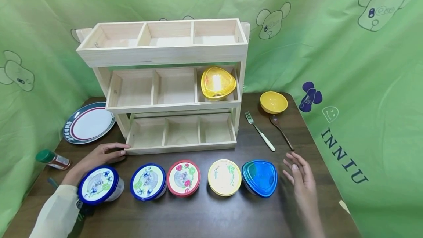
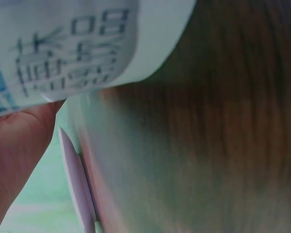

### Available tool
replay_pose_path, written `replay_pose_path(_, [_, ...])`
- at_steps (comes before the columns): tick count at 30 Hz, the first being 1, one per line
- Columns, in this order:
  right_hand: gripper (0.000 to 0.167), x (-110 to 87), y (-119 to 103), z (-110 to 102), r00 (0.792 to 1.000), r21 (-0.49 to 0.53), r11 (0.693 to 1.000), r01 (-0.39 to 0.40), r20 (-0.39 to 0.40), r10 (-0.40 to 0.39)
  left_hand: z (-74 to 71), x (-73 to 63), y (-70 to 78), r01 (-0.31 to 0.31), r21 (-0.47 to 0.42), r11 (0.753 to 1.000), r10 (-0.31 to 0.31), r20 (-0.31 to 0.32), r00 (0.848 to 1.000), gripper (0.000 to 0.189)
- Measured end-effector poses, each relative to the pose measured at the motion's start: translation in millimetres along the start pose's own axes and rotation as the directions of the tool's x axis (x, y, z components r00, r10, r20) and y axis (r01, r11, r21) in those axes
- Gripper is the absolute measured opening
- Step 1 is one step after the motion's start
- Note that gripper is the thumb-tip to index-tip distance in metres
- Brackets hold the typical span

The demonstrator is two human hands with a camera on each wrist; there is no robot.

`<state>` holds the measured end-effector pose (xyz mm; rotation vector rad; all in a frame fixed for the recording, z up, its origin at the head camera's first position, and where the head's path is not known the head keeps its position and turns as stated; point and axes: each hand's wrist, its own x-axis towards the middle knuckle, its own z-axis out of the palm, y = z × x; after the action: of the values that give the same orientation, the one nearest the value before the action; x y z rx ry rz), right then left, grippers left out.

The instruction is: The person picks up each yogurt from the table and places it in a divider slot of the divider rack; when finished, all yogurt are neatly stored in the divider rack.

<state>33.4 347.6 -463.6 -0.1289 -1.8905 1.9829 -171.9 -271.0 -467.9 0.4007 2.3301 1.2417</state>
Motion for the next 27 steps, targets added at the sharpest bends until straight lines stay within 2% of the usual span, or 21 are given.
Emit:
replay_pose_path(7, [0.044, -4.5, 1.7, 4.9, 0.997, -0.068, 0.997, -0.036, 0.059, 0.040, -1.5, 0.5, -2.9, -0.037, 0.042, 0.998, 0.037, 0.001, 0.999, 0.038])
replay_pose_path(14, [0.043, -9.3, 1.5, 11.1, 0.994, -0.114, 0.992, -0.061, 0.080, 0.070, 0.1, 1.0, 0.3, 0.009, 0.012, 1.000, -0.008, -0.012, 1.000, 0.041])
replay_pose_path(27, [0.038, -12.4, -0.5, 19.4, 0.995, -0.182, 0.982, -0.041, 0.084, 0.057, 1.1, -0.2, 1.0, 0.008, 0.021, 1.000, -0.008, -0.017, 1.000, 0.040])
